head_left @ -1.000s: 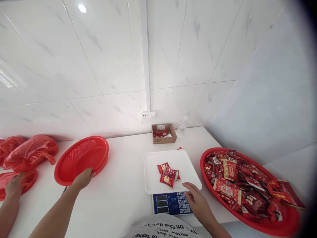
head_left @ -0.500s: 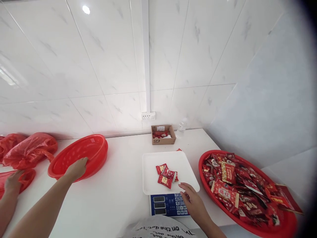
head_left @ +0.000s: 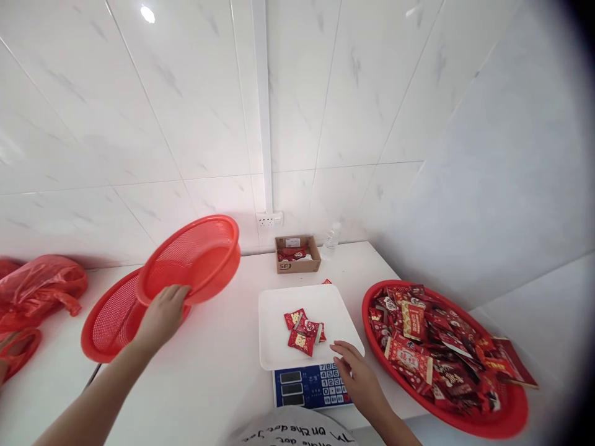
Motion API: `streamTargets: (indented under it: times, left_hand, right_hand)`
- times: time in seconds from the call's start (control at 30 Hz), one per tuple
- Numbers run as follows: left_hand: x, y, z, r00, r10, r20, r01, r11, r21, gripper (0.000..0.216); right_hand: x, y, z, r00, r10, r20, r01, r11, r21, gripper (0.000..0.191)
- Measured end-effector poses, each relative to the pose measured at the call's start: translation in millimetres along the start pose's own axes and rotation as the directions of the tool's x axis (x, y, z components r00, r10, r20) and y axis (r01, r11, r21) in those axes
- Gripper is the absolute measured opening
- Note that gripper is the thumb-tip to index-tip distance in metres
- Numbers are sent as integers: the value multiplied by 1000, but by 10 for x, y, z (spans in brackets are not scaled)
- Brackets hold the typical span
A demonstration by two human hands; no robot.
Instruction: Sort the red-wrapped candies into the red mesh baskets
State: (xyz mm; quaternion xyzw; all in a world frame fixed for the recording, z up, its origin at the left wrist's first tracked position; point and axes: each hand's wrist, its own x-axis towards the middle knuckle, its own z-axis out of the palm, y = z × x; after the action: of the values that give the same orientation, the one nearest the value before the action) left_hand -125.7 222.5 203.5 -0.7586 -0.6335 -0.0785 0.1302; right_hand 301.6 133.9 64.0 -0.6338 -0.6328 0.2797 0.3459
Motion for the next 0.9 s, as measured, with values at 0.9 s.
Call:
streamTargets:
  times: [0.9]
  left_hand:
    - [-292,313,1310,899,-401,176,401,915,37,52]
  right_hand:
    - [-11,16,72,989,87,121,-48,954,-295,41]
